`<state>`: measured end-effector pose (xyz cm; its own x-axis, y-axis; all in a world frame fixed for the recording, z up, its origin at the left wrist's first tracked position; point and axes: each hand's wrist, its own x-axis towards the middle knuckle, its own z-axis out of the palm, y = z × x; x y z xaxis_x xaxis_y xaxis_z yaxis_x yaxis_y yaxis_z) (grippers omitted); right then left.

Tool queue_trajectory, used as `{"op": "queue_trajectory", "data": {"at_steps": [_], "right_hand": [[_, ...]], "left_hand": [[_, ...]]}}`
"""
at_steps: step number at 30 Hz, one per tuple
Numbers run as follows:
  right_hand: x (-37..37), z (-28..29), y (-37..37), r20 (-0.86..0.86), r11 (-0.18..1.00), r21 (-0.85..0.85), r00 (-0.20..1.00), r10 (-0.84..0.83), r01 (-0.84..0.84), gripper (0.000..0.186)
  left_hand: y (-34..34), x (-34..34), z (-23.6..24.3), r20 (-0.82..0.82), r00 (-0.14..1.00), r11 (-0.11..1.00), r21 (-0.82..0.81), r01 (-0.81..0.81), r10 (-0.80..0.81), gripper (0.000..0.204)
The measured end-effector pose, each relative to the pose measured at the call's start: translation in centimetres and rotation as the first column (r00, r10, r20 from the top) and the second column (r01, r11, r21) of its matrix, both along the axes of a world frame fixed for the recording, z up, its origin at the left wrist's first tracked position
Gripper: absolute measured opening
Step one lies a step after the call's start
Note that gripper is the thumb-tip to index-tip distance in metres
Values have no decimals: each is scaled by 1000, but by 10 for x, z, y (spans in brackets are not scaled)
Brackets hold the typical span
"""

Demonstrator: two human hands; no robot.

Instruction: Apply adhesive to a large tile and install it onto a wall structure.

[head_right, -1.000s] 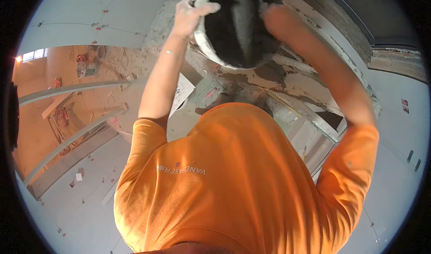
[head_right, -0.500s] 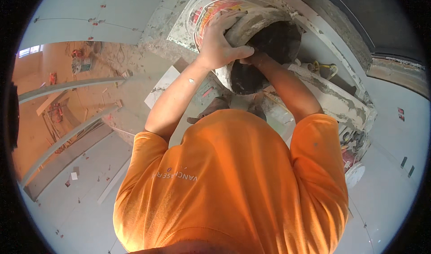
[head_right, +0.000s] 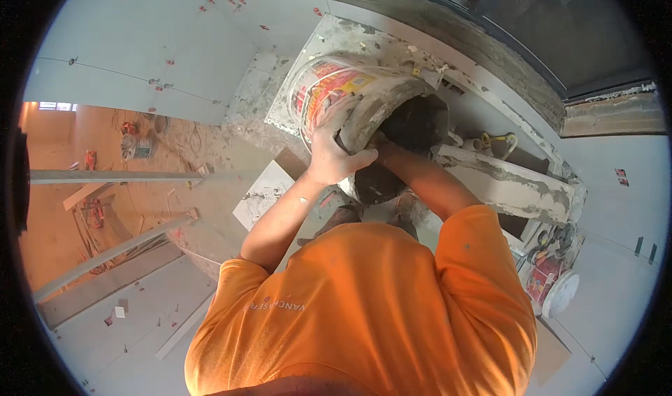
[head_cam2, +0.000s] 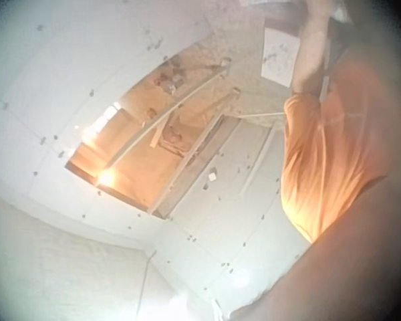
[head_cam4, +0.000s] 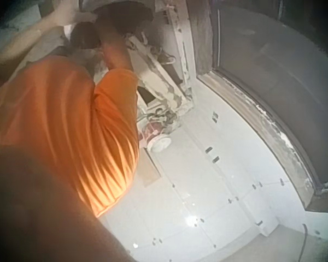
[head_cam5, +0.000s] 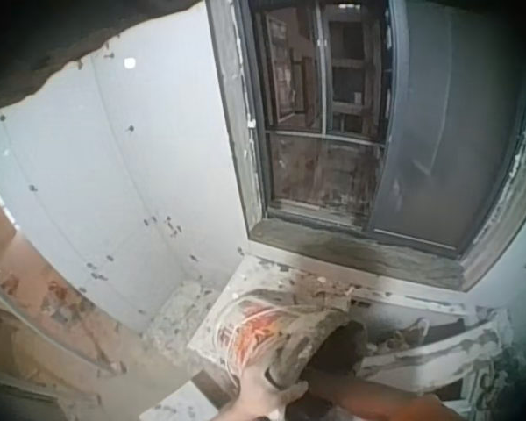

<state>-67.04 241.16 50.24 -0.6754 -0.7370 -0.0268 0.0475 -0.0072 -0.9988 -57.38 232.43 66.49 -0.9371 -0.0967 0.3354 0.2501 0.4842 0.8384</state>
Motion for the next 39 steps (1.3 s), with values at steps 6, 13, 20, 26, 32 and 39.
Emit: {"op": "queue_trajectory", "data": {"at_steps": [6, 13, 20, 26, 32, 39], "right_hand": [[20, 6, 17, 48, 999, -35, 999, 17, -15, 42], [23, 45, 62, 65, 949, 217, 974, 219, -228, 40], [20, 120, 182, -161, 836, 547, 985, 59, 40, 29], [72, 91, 365, -675, 764, 452, 736, -44, 461, 33], [114, 16, 462, -629, 266, 765, 770, 111, 587, 30], [103, 64, 380, -843, 539, 372, 518, -146, 756, 25]], "left_hand": [[11, 5, -5, -37, 997, 996, -51, -71, 69, 81], [9, -9, -8, -116, 989, 994, -51, -100, 94, 77], [-18, -31, -8, -14, 975, 966, 140, -215, 220, 80], [-62, -57, -4, 136, 983, 876, 450, -174, 126, 69], [-78, -63, 3, 200, 979, 719, 677, -156, 23, 54], [-92, -59, 1, 160, 985, 710, 686, -158, 65, 49]]}}
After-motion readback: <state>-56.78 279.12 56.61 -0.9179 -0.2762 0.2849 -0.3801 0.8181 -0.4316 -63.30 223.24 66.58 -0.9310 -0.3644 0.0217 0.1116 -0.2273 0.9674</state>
